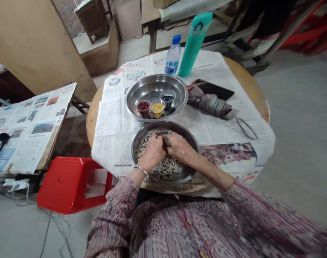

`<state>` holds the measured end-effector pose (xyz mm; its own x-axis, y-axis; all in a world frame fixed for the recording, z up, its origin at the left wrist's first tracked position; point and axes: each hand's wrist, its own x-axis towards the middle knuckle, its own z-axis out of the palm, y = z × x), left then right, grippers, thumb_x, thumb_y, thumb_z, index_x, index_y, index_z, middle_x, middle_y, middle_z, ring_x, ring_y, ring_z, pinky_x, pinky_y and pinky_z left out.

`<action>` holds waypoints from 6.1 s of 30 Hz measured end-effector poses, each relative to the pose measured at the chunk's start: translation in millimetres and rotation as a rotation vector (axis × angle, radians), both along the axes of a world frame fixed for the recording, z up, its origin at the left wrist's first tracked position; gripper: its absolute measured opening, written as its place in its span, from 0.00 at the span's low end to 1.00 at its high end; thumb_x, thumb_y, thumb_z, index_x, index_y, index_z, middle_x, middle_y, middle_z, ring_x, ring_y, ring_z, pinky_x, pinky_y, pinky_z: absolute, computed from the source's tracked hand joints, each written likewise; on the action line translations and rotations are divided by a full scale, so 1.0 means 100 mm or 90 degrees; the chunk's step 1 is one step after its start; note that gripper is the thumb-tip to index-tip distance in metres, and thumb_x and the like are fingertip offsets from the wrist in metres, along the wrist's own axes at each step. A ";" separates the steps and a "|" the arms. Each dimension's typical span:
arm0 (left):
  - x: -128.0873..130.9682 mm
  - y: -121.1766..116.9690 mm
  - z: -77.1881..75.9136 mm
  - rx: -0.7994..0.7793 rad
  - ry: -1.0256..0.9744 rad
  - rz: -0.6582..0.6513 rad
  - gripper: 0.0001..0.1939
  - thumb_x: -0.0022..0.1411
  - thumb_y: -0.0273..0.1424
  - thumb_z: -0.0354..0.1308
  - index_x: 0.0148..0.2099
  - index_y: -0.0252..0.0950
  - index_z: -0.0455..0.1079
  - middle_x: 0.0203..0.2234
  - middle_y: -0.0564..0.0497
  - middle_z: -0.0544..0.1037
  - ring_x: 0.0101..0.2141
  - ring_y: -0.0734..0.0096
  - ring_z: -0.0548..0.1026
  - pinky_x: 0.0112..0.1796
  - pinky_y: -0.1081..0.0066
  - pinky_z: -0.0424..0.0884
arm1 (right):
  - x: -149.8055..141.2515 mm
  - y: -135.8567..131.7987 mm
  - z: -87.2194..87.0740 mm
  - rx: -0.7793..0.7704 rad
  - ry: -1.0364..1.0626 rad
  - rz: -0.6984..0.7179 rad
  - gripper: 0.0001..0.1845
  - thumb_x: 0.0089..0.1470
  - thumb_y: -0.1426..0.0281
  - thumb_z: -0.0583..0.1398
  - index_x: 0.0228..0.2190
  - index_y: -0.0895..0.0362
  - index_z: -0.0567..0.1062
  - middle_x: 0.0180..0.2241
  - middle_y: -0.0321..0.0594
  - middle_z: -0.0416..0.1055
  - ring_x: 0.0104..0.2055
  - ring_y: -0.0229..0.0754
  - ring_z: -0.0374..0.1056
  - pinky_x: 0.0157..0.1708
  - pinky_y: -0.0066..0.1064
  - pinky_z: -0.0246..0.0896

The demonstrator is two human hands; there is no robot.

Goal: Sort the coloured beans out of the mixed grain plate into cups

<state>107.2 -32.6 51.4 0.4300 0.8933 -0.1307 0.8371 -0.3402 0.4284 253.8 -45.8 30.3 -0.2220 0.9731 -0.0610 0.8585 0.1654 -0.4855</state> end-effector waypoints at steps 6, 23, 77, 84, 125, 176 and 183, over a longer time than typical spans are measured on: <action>-0.10 0.02 -0.02 -0.085 -0.122 0.050 0.16 0.59 0.19 0.57 0.50 0.30 0.74 0.41 0.43 0.82 0.44 0.59 0.78 0.50 0.63 0.74 | 0.01 0.07 -0.04 -0.040 0.144 -0.018 0.15 0.49 0.73 0.59 0.41 0.59 0.78 0.38 0.47 0.80 0.41 0.49 0.74 0.44 0.34 0.65; -0.59 -0.67 0.26 0.047 0.121 -0.035 0.13 0.67 0.21 0.53 0.52 0.37 0.65 0.51 0.43 0.70 0.53 0.57 0.69 0.55 0.56 0.72 | 0.36 -0.64 0.05 0.060 -0.025 0.104 0.15 0.63 0.71 0.52 0.44 0.58 0.78 0.46 0.53 0.78 0.48 0.51 0.75 0.52 0.43 0.69; -0.25 -0.12 0.23 0.063 0.099 -0.054 0.20 0.62 0.36 0.68 0.52 0.37 0.69 0.50 0.43 0.71 0.52 0.53 0.69 0.52 0.56 0.73 | 0.27 -0.62 -0.04 0.167 0.101 0.067 0.13 0.61 0.78 0.53 0.36 0.56 0.77 0.36 0.45 0.75 0.44 0.48 0.71 0.47 0.38 0.68; 0.01 -0.02 0.10 -0.021 0.031 -0.194 0.13 0.67 0.21 0.57 0.52 0.36 0.71 0.48 0.44 0.73 0.51 0.60 0.73 0.56 0.59 0.72 | 0.16 -0.73 -0.15 0.245 0.194 -0.085 0.15 0.62 0.78 0.51 0.36 0.53 0.75 0.37 0.44 0.74 0.45 0.47 0.71 0.50 0.39 0.68; -0.08 -0.35 0.16 -0.029 0.046 -0.242 0.11 0.70 0.20 0.50 0.47 0.35 0.72 0.41 0.48 0.76 0.46 0.64 0.75 0.51 0.64 0.74 | 0.16 -0.72 -0.28 0.498 0.252 -0.170 0.19 0.56 0.83 0.58 0.44 0.50 0.78 0.39 0.40 0.73 0.41 0.42 0.74 0.43 0.33 0.73; -0.19 -0.40 0.17 -0.036 0.105 -0.176 0.14 0.69 0.20 0.49 0.52 0.37 0.68 0.47 0.46 0.71 0.44 0.64 0.75 0.48 0.62 0.77 | 0.14 -0.72 -0.42 0.451 0.387 -0.244 0.10 0.64 0.71 0.57 0.44 0.52 0.77 0.40 0.43 0.77 0.44 0.47 0.74 0.46 0.43 0.71; 0.01 0.01 0.11 0.123 0.074 -0.158 0.20 0.70 0.18 0.45 0.56 0.40 0.69 0.51 0.47 0.74 0.50 0.65 0.73 0.52 0.63 0.74 | 0.13 -0.73 -0.39 0.430 0.397 -0.253 0.11 0.64 0.70 0.56 0.44 0.51 0.77 0.41 0.43 0.77 0.44 0.48 0.74 0.47 0.44 0.71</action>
<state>108.2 -31.7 62.2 0.6299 0.7761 -0.0305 0.7578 -0.6055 0.2431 267.0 -118.9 -9.2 0.3226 0.7712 0.5487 0.5355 0.3293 -0.7777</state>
